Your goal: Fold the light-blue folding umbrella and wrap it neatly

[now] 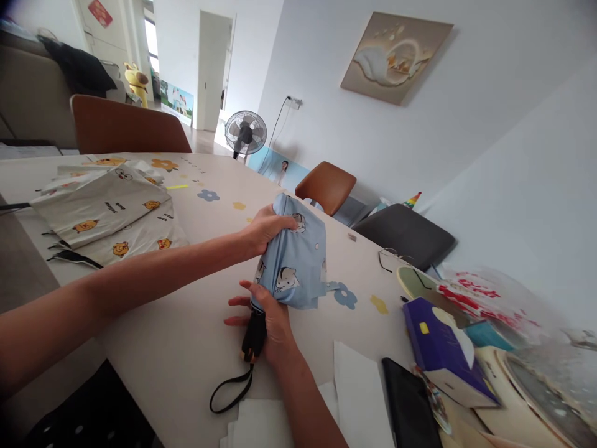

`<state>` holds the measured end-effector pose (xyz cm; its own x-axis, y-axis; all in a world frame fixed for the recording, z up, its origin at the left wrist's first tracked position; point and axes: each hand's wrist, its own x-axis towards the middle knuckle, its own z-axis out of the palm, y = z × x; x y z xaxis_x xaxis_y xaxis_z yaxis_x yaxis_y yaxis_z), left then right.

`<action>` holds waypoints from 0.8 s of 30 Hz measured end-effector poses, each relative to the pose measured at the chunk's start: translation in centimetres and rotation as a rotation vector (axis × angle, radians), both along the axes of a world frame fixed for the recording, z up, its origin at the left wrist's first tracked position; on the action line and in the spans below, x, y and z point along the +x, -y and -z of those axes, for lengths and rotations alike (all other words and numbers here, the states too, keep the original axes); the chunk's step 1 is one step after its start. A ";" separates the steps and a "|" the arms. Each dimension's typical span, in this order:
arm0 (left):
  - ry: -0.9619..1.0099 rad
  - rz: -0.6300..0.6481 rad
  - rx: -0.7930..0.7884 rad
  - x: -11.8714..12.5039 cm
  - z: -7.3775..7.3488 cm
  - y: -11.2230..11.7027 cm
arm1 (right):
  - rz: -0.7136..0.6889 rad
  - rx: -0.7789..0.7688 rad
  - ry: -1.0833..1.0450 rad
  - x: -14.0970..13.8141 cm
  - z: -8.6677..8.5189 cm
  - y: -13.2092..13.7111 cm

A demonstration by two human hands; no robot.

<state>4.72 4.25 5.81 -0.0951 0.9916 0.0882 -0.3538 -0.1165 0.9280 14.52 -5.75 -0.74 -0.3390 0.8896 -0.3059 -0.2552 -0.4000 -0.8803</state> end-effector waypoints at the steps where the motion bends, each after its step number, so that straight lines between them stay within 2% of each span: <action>1: -0.005 -0.001 -0.003 0.0 -0.1 0.1 | -0.027 -0.010 -0.044 0.1 0.1 0.0; 5: -0.023 0.001 -0.009 -0.1 -0.2 0.2 | -0.057 -0.017 -0.171 0.3 0.5 0.0; 15: -0.003 -0.002 -0.167 -0.2 0.3 0.0 | 0.247 0.126 -0.178 -0.7 1.4 -0.3; 18: 0.016 0.013 -0.221 -0.2 1.1 -0.6 | 0.231 0.080 -0.199 -0.7 1.3 -0.2; 24: 0.069 0.060 -0.355 -0.1 3.2 -2.2 | 0.098 -0.065 -0.174 -0.1 0.8 0.0</action>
<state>4.62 6.42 2.56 -0.0296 0.9632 -0.2671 -0.4138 0.2314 0.8805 14.41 -5.74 -1.53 -0.3042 0.9015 -0.3077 -0.4419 -0.4197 -0.7928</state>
